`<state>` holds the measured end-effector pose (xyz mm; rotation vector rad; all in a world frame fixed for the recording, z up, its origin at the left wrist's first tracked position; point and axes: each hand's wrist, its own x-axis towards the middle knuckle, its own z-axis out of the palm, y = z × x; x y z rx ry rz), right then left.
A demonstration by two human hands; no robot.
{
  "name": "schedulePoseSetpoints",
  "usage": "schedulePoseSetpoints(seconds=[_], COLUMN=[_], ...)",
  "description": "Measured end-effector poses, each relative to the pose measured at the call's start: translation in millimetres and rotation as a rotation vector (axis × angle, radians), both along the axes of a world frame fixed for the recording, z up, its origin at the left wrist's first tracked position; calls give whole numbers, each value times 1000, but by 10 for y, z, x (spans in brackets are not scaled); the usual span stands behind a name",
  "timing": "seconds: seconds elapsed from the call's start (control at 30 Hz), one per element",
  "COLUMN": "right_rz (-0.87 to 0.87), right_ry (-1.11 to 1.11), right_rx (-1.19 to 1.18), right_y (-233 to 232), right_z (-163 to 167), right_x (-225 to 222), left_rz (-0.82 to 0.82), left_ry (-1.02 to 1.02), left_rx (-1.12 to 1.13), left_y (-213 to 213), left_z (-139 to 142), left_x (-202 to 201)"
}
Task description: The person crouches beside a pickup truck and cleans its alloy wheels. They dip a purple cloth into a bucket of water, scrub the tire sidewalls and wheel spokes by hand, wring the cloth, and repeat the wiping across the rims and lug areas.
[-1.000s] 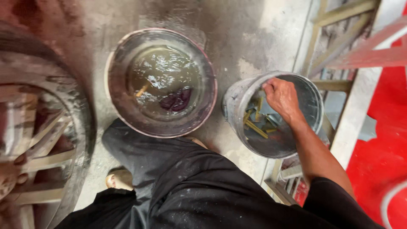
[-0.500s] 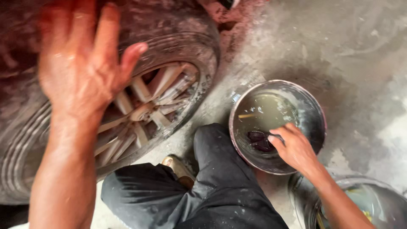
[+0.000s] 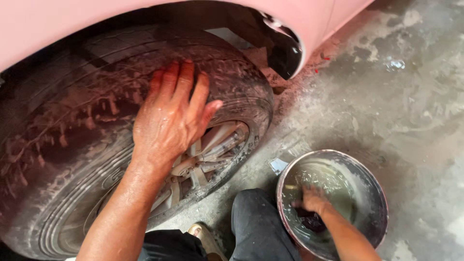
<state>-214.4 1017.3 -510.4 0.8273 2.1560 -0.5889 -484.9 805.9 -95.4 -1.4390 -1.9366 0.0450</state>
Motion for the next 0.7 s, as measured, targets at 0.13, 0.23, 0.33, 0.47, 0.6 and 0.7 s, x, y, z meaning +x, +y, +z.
schedulePoseSetpoints(seconds=[0.13, 0.23, 0.33, 0.47, 0.6, 0.7], right_rz=[286, 368, 369, 106, -47, 84], right_ry=[-121, -125, -53, 206, 347, 288], right_rx=[-118, -138, -107, 41, 214, 204], right_y=[-235, -256, -137, 7, -62, -218], right_z=[-270, -424, -500, -585, -708, -797], right_x=[69, 89, 113, 223, 320, 302], left_rz=[0, -1, -2, -12, -6, 19], left_ry=[-20, -11, -21, -13, -14, -44], left_rx=[-1, -4, -21, -16, -15, 10], left_y=[-48, -85, -88, -96, -142, -163], left_z=[-41, -82, -96, -102, -113, -125], left_x=[-23, -33, -30, 4, 35, 55])
